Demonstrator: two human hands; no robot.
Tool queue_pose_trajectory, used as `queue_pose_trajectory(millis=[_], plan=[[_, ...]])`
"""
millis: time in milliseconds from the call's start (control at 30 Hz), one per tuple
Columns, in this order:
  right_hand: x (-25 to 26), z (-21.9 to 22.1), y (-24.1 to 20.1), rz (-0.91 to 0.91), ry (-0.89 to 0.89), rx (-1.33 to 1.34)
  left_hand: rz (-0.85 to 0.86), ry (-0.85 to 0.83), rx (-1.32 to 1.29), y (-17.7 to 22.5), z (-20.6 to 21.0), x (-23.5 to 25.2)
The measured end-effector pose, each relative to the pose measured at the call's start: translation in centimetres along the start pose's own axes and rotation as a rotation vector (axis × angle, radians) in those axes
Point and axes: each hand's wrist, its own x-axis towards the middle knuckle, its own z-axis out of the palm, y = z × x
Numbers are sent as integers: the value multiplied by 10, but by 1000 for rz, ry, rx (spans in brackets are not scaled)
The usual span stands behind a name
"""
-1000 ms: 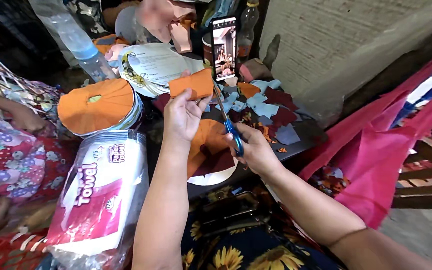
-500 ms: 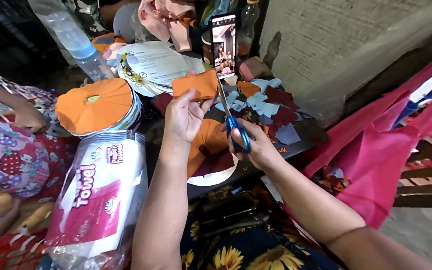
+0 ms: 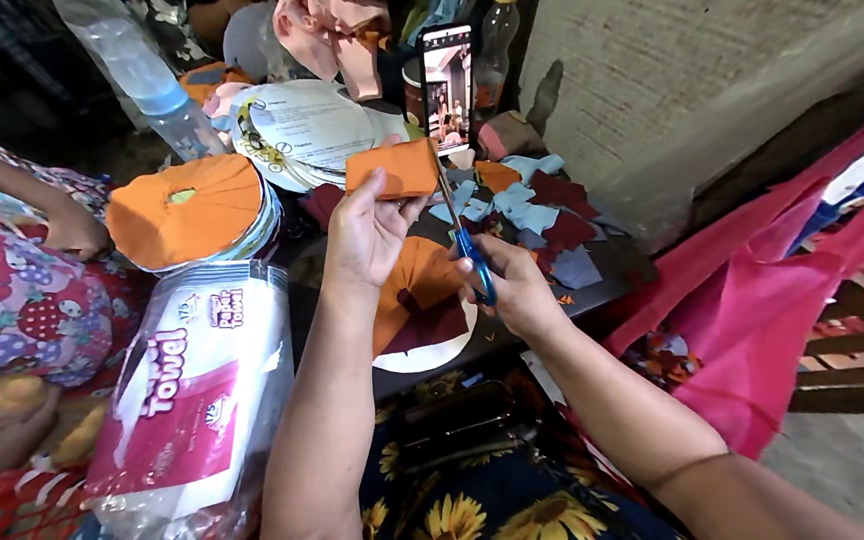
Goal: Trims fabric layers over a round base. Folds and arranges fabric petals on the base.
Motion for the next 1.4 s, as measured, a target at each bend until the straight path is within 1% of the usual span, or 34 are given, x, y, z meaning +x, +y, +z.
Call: queue_pose_trajectory(millis=[233,400,600,767,967,1167,1400], plan=[[-6,-4,2,-50,-11,-60,2,43,-2,3,0,1],[-7,-7,2,-51,-20,-74,-15,49,-8,4,0,0],[-6,-8,4,18,-33,43,-43,73,-7,4,2,-1],[-4,-12,9,0,-99,126,-68,33,6,2,0,0],[-2,-9,11,-22,-65,101,-80,21,19,0,1,-1],[0,-8,9,-27,16,31,-100,-7,45,-1,0,-2],[-7,-20,13,-28,25,-55,-117,-46,78,-4,-2,-1]])
